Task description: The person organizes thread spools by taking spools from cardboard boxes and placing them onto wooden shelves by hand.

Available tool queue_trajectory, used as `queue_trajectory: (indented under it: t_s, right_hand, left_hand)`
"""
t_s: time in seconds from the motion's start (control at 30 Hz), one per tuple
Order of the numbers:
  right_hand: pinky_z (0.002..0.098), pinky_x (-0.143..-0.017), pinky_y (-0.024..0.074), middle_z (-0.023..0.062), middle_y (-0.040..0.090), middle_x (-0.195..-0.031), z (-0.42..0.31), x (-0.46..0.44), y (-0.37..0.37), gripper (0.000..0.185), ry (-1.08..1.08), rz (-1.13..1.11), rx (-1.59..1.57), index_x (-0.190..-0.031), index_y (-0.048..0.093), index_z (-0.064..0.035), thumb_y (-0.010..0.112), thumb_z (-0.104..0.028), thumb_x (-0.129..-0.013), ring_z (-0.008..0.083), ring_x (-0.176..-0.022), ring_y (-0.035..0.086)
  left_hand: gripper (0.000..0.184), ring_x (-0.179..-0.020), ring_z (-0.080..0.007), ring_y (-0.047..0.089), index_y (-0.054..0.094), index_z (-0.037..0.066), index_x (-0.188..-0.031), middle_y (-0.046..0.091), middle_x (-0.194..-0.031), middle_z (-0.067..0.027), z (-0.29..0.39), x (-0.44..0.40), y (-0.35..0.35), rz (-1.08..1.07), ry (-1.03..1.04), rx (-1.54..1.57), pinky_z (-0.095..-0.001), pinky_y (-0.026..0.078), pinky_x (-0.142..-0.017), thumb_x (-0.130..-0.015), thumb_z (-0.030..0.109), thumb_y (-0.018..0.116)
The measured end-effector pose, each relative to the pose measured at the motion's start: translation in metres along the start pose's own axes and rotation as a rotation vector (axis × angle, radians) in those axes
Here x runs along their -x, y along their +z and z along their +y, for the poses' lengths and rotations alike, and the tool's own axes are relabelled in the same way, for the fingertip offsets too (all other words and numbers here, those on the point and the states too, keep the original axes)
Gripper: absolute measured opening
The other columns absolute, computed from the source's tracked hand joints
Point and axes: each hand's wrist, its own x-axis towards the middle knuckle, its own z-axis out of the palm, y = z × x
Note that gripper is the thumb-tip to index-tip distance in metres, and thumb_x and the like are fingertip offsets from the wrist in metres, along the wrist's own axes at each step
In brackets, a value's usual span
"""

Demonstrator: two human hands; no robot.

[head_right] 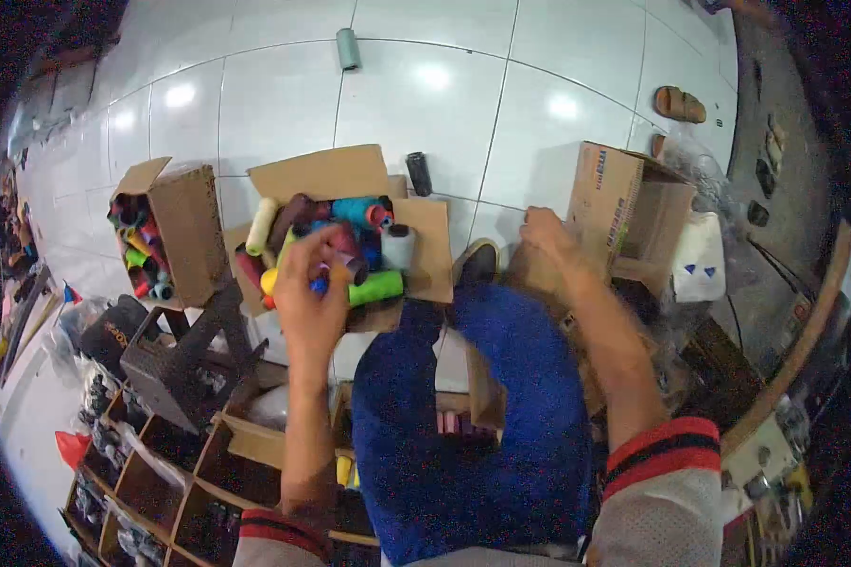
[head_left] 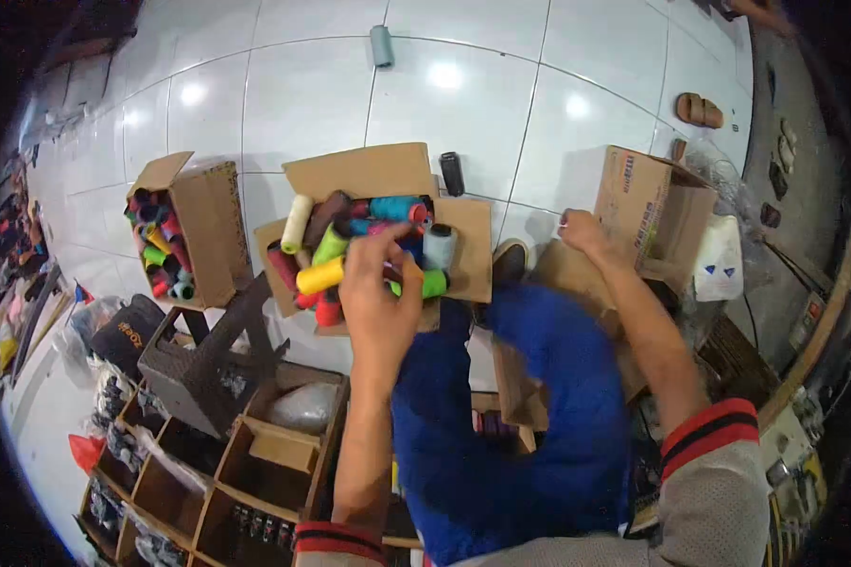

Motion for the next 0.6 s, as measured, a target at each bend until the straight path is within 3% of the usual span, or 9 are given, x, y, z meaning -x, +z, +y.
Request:
queue_trajectory:
  t_s: [0.17, 0.23, 0.3, 0.37, 0.4, 0.43, 0.5, 0.57, 0.6]
  right_hand:
    - [0.0403, -0.082, 0.0465, 0.0207, 0.062, -0.09, -0.038, -0.018, -0.095, 0.031, -0.171, 0.15, 0.166, -0.101, 0.06, -0.0025, 0.059, -0.02, -0.076, 0.0366, -0.088, 0.058]
    - [0.0408, -0.088, 0.0452, 0.0212, 0.058, -0.108, -0.081, -0.065, -0.129, 0.035, -0.246, 0.225, 0.134, -0.11, 0.056, -0.0041, 0.054, -0.021, -0.079, 0.0362, -0.101, 0.055]
    - [0.0406, -0.088, 0.0455, 0.0208, 0.058, -0.105, -0.145, -0.115, -0.161, 0.037, -0.437, 0.313, 0.039, -0.112, 0.056, -0.0049, 0.054, -0.019, -0.078, 0.0356, -0.103, 0.053]
    - [0.0394, -0.087, 0.0464, 0.0192, 0.054, -0.109, -0.199, -0.206, -0.168, 0.043, -0.641, 0.368, 0.136, -0.119, 0.051, -0.0067, 0.053, -0.015, -0.077, 0.0338, -0.103, 0.053]
    - [0.0405, -0.087, 0.0464, 0.0182, 0.052, -0.112, -0.233, -0.236, -0.175, 0.045, -0.675, 0.311, 0.185, -0.121, 0.049, -0.0082, 0.052, -0.015, -0.077, 0.0327, -0.103, 0.054]
    - [0.0412, -0.085, 0.048, 0.0174, 0.053, -0.11, -0.266, -0.268, -0.176, 0.046, -0.764, 0.364, 0.266, -0.122, 0.048, -0.0079, 0.053, -0.013, -0.076, 0.0316, -0.101, 0.055]
    - [0.0402, -0.079, 0.051, 0.0159, 0.051, -0.107, -0.336, -0.321, -0.183, 0.049, -0.909, 0.378, 0.422, -0.124, 0.045, -0.0069, 0.053, -0.009, -0.076, 0.0305, -0.101, 0.055]
    - [0.0406, -0.081, 0.0505, 0.0151, 0.048, -0.116, -0.401, -0.375, -0.178, 0.051, -1.022, 0.422, 0.443, -0.124, 0.045, -0.0076, 0.056, -0.008, -0.075, 0.0294, -0.104, 0.054]
    - [0.0413, -0.083, 0.0486, 0.017, 0.052, -0.117, -0.428, -0.404, -0.176, 0.05, -1.085, 0.424, 0.488, -0.125, 0.044, -0.0084, 0.057, -0.014, -0.078, 0.0307, -0.103, 0.056]
  left_hand:
    - [0.021, -0.06, -0.0206, 0.052, 0.059, 0.001, -0.098, 0.053, -0.072, -0.0101, -0.016, -0.074, -0.022, 0.017, -0.124, 0.089, -0.0305, 0.044, -0.055, -0.079, 0.008, 0.056]
    - [0.02, -0.057, -0.0212, 0.052, 0.06, 0.001, -0.096, 0.054, -0.067, -0.0106, -0.04, -0.124, -0.006, 0.033, -0.139, 0.02, -0.0318, 0.044, -0.054, -0.081, 0.013, 0.054]
    - [0.021, -0.063, -0.012, 0.053, 0.06, 0.001, -0.098, 0.057, -0.069, -0.0058, -0.052, -0.159, 0.023, -0.088, -0.391, 0.077, -0.0258, 0.044, -0.059, -0.082, 0.013, 0.053]
    - [0.02, -0.064, -0.0149, 0.056, 0.06, 0.001, -0.095, 0.06, -0.071, -0.0089, -0.04, -0.157, 0.078, -0.134, -0.475, 0.235, -0.0283, 0.045, -0.06, -0.081, 0.015, 0.056]
    - [0.021, -0.068, -0.0216, 0.06, 0.06, 0.002, -0.094, 0.062, -0.072, -0.0105, -0.042, -0.147, 0.121, -0.092, -0.609, 0.308, -0.0323, 0.047, -0.065, -0.079, 0.017, 0.058]
    - [0.029, -0.076, -0.0331, 0.062, 0.059, -0.001, -0.096, 0.061, -0.08, -0.0198, -0.049, -0.143, 0.155, -0.095, -0.711, 0.359, -0.0397, 0.047, -0.07, -0.076, 0.02, 0.06]
    - [0.046, -0.099, -0.0388, 0.054, 0.049, -0.005, -0.115, 0.052, -0.11, -0.0265, -0.091, -0.114, 0.252, 0.0, -0.846, 0.238, -0.0426, 0.043, -0.085, -0.075, 0.016, 0.059]
    - [0.058, -0.11, -0.0397, 0.045, 0.038, -0.009, -0.123, 0.045, -0.117, -0.0291, -0.128, -0.108, 0.309, 0.106, -1.011, 0.116, -0.0446, 0.037, -0.092, -0.075, 0.017, 0.058]
    - [0.064, -0.115, -0.0402, 0.041, 0.032, -0.012, -0.126, 0.042, -0.121, -0.0304, -0.146, -0.115, 0.334, 0.16, -1.095, 0.06, -0.0456, 0.035, -0.095, -0.076, 0.017, 0.057]
